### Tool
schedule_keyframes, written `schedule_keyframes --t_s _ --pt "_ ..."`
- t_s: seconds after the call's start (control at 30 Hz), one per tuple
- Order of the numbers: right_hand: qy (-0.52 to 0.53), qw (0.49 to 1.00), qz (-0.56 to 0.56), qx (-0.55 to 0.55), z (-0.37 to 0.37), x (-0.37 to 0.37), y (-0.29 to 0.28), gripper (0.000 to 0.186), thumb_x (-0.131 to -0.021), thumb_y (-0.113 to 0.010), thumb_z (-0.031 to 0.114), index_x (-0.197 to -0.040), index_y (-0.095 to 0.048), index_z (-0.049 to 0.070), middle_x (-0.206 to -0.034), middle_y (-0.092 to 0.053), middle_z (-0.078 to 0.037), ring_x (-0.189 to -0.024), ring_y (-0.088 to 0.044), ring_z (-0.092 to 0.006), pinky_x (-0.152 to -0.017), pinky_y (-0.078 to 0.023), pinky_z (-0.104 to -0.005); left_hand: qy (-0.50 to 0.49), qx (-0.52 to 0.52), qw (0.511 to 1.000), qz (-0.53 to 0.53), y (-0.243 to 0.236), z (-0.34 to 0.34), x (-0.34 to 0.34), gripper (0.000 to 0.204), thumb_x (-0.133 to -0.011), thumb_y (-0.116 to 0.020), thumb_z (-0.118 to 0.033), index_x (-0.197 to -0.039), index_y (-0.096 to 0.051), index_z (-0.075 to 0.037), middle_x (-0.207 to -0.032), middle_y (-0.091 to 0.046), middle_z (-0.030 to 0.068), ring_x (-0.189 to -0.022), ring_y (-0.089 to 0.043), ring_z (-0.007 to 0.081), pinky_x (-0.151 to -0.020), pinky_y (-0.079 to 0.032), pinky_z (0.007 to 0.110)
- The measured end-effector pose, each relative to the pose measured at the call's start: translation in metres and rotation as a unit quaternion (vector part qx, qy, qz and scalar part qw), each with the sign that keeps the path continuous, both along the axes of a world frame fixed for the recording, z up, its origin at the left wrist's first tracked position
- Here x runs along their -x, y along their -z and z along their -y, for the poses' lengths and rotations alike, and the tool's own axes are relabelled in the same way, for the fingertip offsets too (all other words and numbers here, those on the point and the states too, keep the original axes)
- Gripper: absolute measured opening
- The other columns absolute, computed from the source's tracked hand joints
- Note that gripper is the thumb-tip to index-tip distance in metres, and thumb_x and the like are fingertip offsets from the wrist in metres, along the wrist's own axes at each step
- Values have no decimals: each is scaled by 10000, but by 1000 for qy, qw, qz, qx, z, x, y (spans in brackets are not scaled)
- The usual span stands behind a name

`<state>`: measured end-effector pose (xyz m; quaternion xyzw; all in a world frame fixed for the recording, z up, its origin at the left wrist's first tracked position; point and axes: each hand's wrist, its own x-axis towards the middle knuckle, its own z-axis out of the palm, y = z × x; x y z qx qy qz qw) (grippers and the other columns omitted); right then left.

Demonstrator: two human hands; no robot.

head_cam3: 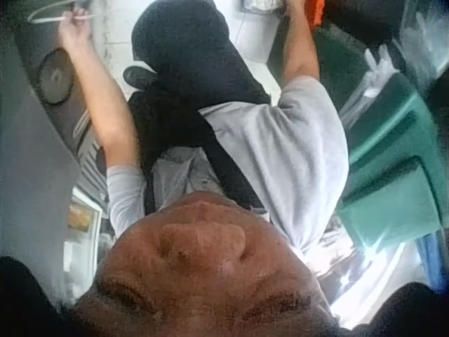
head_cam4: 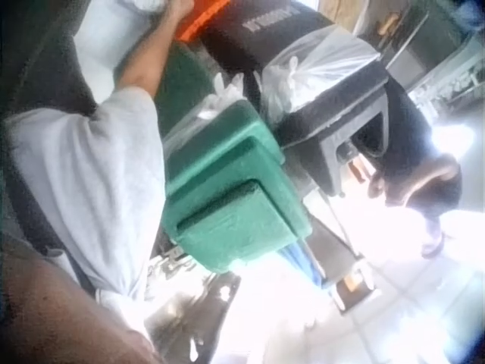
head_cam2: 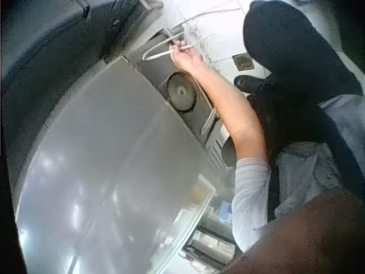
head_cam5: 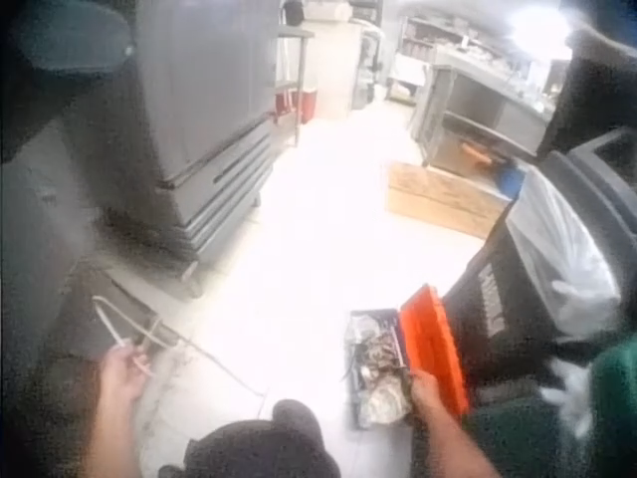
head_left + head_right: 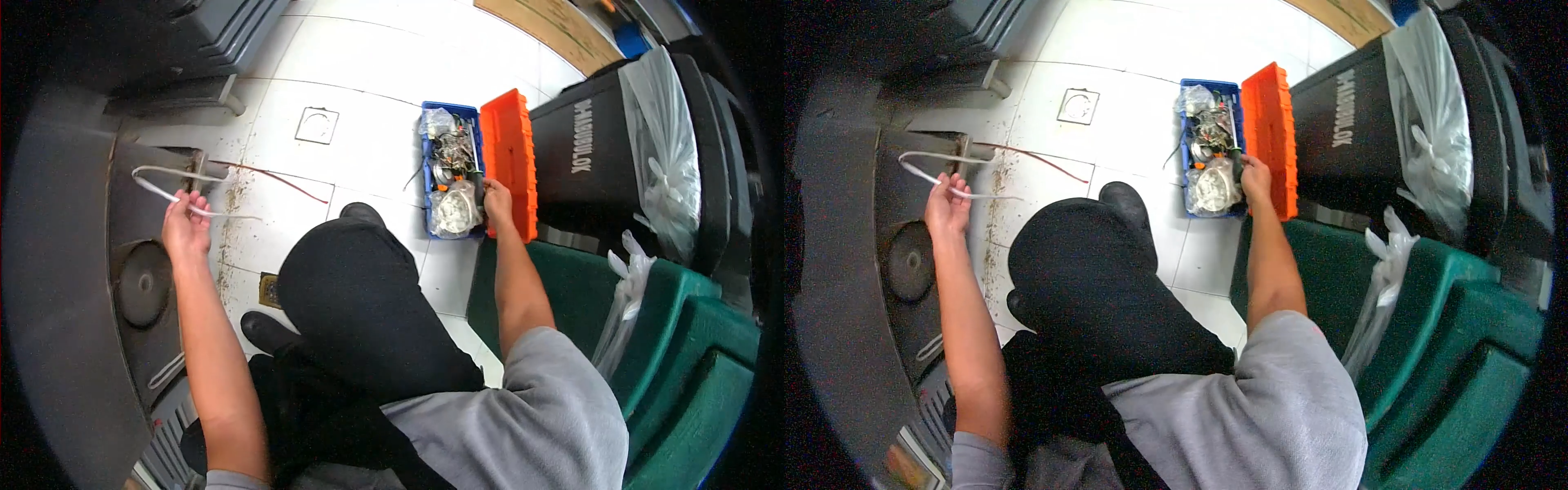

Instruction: Replacing or repairing a component on the bottom of an industrial machine using a knife and a screwdriver.

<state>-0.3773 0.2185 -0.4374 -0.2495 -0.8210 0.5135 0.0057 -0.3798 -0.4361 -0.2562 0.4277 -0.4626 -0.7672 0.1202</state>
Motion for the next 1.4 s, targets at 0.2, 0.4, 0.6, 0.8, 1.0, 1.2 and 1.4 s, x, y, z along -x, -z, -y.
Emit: schedule_keyframes --t_s 0.2,0.4,0.6,0.8,1.0,1.2,1.4 --pt "-261 891 91 -361 -22 36 2 281 -898 -615 114 -1178 -623 98 -961 -691 -230 -908 -672 -417 -777 -522 -517 -15 -19 997 -77 0 -2 3 425 -864 -621 64 -1266 -484 44 -962 -614 158 -728 -616 229 -632 -524 332" --pt "-258 880 175 -359 2 56 -4 339 -886 -675 203 -1189 -559 105 -1023 -687 -240 -990 -658 -444 -821 -513 -520 -27 45 999 -6 -21 -2 -10 328 -951 -597 -53 -1266 -508 -42 -971 -654 135 -810 -667 249 -697 -538 382" --pt "-308 836 133 -434 3 57 11 315 -901 -610 210 -1199 -570 113 -1042 -666 -296 -1003 -648 -466 -828 -511 -538 -50 67 996 14 -27 9 -14 335 -951 -599 -69 -1273 -513 -32 -1013 -647 124 -806 -665 236 -684 -531 362" --pt "-184 881 234 -367 36 64 -42 503 -882 -592 399 -1174 -637 -8 -1121 -632 -365 -1125 -601 -484 -917 -478 -529 -65 164 984 20 -53 14 -16 372 -889 -635 -24 -1249 -556 27 -965 -651 122 -700 -634 176 -602 -522 303" --pt "-25 923 182 -338 52 53 -108 601 -946 -514 427 -1276 -564 -72 -1196 -638 -299 -1093 -613 -468 -958 -460 -468 -32 132 991 -12 -59 14 -4 427 -954 -587 -66 -1354 -464 14 -1064 -625 136 -810 -625 204 -689 -558 353" --pt "-349 932 -90 35 240 30 -215 402 -1003 -562 117 -1389 -563 4 -1156 -680 -104 -950 -621 -118 -854 -501 -257 -94 40 992 -68 -65 14 13 303 -977 -598 -137 -1244 -521 -17 -1011 -620 122 -807 -601 220 -732 -541 384" --pt "-518 796 -309 50 414 51 -242 305 -911 -618 86 -1197 -667 -7 -863 -679 -205 -734 -662 -334 -707 -542 -392 -161 -175 962 -138 -52 24 40 106 -1010 -581 -167 -1013 -569 -62 -859 -579 70 -718 -502 160 -654 -443 318"
